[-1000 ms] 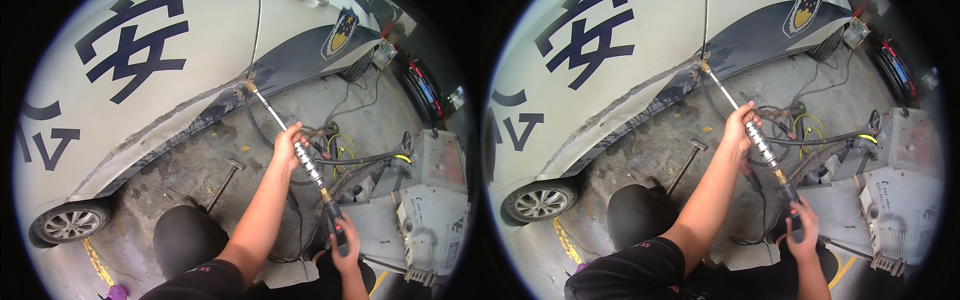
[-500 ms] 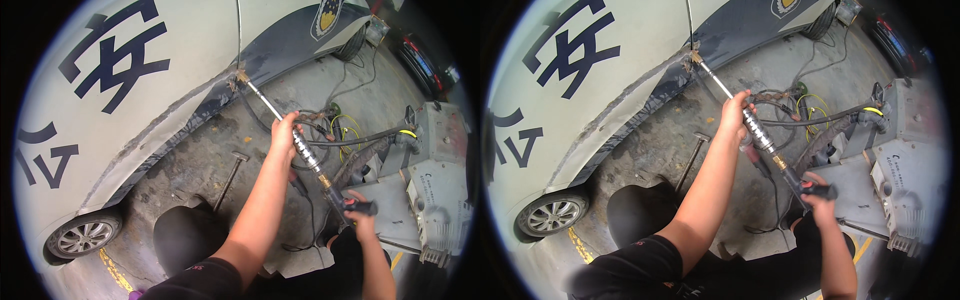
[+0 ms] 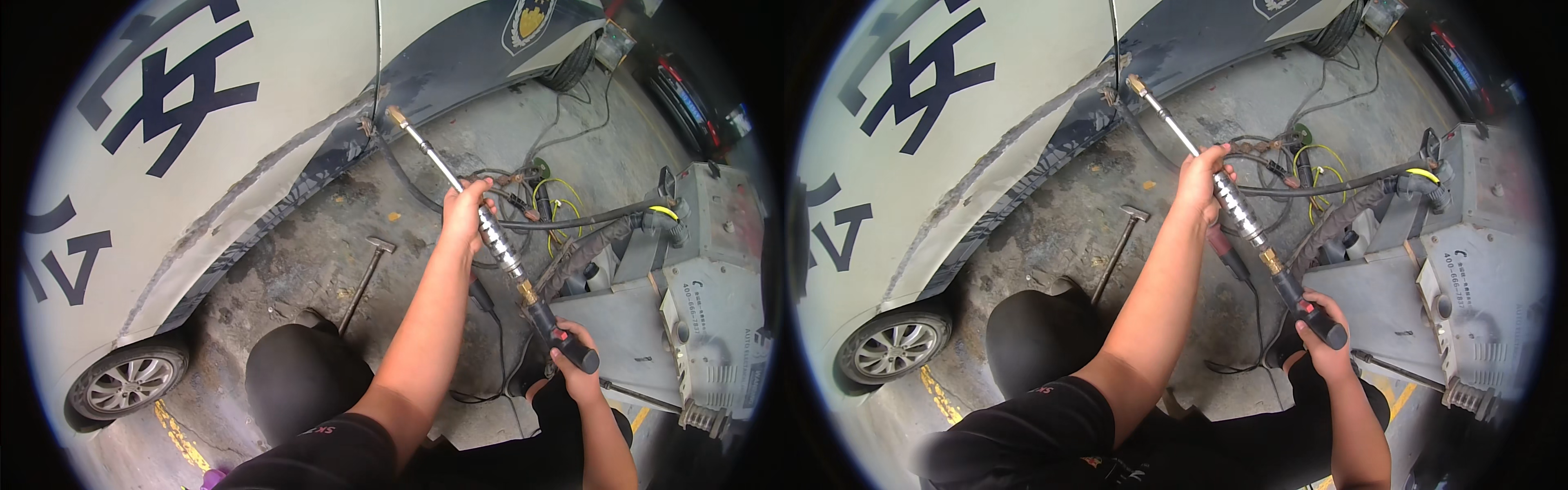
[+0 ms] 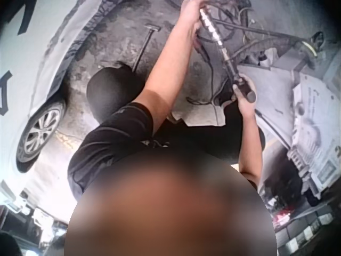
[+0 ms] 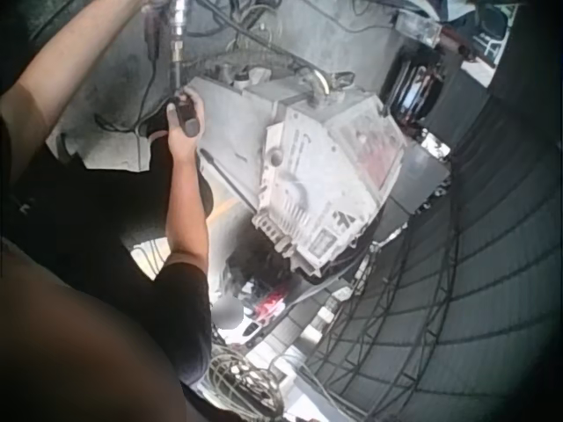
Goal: The person uses a pneumatic dent puller attached to the side panel of a white police car to pull out a dent. They repeatedly apply the tool along the damaged area and occasionally tap the panel with a hammer to adjust the metal.
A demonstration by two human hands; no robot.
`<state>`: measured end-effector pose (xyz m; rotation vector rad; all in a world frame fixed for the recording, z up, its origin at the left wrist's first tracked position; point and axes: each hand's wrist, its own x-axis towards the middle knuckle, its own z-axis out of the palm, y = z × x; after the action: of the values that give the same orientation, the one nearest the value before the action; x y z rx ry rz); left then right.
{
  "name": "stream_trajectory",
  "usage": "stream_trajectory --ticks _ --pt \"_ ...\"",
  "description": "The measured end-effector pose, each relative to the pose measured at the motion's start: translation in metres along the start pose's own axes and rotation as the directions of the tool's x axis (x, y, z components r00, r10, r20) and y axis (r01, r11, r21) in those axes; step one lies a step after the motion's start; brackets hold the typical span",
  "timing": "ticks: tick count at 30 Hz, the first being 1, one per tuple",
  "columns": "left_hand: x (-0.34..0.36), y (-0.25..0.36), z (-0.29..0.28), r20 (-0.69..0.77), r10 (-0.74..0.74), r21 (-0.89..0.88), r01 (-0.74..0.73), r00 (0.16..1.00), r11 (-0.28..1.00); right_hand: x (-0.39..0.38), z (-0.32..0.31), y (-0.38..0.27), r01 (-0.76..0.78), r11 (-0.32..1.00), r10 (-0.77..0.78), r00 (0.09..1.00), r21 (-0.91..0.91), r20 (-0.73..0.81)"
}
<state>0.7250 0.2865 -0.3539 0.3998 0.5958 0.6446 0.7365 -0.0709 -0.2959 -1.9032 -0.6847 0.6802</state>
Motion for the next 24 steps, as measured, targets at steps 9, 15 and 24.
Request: stream_trajectory --ticks 9,15,24 --pt "0.001 0.016 0.007 0.013 0.058 0.012 -0.058 0.998 0.998 0.008 -0.001 -0.009 -0.065 0.994 0.061 0.997 0.082 0.047" --pt "0.003 0.021 0.006 0.006 0.065 -0.025 -0.065 0.998 0.998 0.013 -0.001 -0.015 -0.060 0.998 0.058 0.996 0.020 0.067" --pt "0.002 0.026 0.004 0.030 0.059 -0.043 -0.058 0.998 0.997 0.013 0.004 -0.017 -0.042 0.999 0.041 0.997 0.010 0.060"
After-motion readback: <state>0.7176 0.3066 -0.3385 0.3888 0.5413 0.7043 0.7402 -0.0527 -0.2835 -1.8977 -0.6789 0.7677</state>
